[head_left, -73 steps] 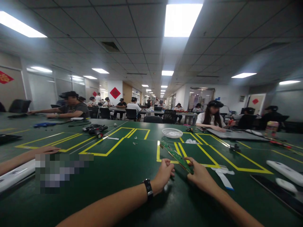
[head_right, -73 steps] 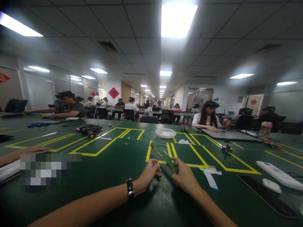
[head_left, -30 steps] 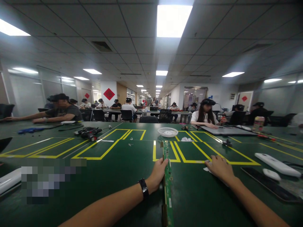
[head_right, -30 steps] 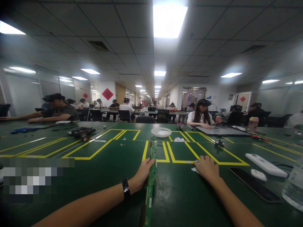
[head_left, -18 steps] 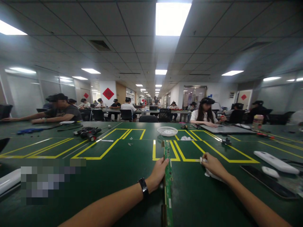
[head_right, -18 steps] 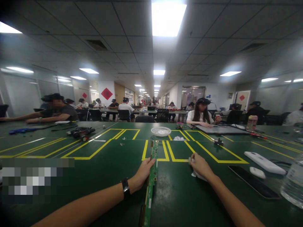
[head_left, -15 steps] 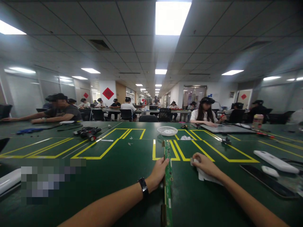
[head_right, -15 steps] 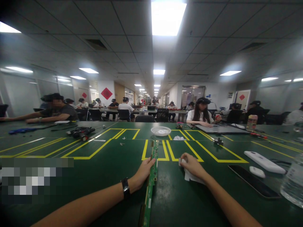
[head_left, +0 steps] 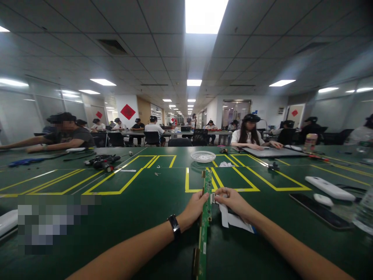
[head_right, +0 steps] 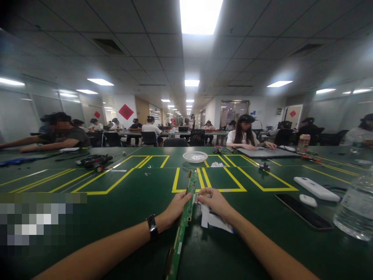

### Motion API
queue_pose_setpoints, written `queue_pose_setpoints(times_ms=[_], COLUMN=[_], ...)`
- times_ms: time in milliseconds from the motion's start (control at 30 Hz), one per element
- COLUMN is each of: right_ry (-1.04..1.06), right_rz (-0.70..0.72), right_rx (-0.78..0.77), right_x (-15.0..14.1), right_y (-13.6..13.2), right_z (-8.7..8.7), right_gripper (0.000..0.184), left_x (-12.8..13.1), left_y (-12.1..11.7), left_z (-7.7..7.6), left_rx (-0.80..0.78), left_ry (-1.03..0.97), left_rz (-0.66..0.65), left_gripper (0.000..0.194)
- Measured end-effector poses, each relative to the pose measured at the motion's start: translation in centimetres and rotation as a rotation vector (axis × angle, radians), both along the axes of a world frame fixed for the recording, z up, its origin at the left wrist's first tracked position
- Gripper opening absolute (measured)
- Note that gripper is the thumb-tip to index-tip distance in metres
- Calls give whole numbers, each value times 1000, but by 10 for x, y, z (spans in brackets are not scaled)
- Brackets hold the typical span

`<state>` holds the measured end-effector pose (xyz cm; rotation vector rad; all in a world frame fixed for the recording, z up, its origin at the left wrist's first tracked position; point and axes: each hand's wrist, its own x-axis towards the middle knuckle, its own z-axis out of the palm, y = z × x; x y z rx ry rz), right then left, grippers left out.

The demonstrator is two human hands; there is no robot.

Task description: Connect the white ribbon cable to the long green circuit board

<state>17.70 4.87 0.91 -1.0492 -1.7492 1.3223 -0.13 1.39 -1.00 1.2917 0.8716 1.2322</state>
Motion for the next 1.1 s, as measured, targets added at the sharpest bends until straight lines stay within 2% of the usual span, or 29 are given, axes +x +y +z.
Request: queue_pose_setpoints(times_ms=[167,467,767,1100], right_ry=[-33,-46,-40,1], right_rz=[-40,1,-20,-83], right_rx=[25,26,17,46], right_x=[4,2,1,-4], right_y=[2,-2,-3,-11], right_z=[2,1,1,4], right_gripper=[34,35,36,28], left_x=[1,1,2,1], left_y=[0,1,-2,2], left_z=[2,-1,3,-5], left_rx=[-25,-18,-4,150], left_ry=[15,43,84,231], left_rz=[16,30,31,16], left_gripper=[42,42,40,43])
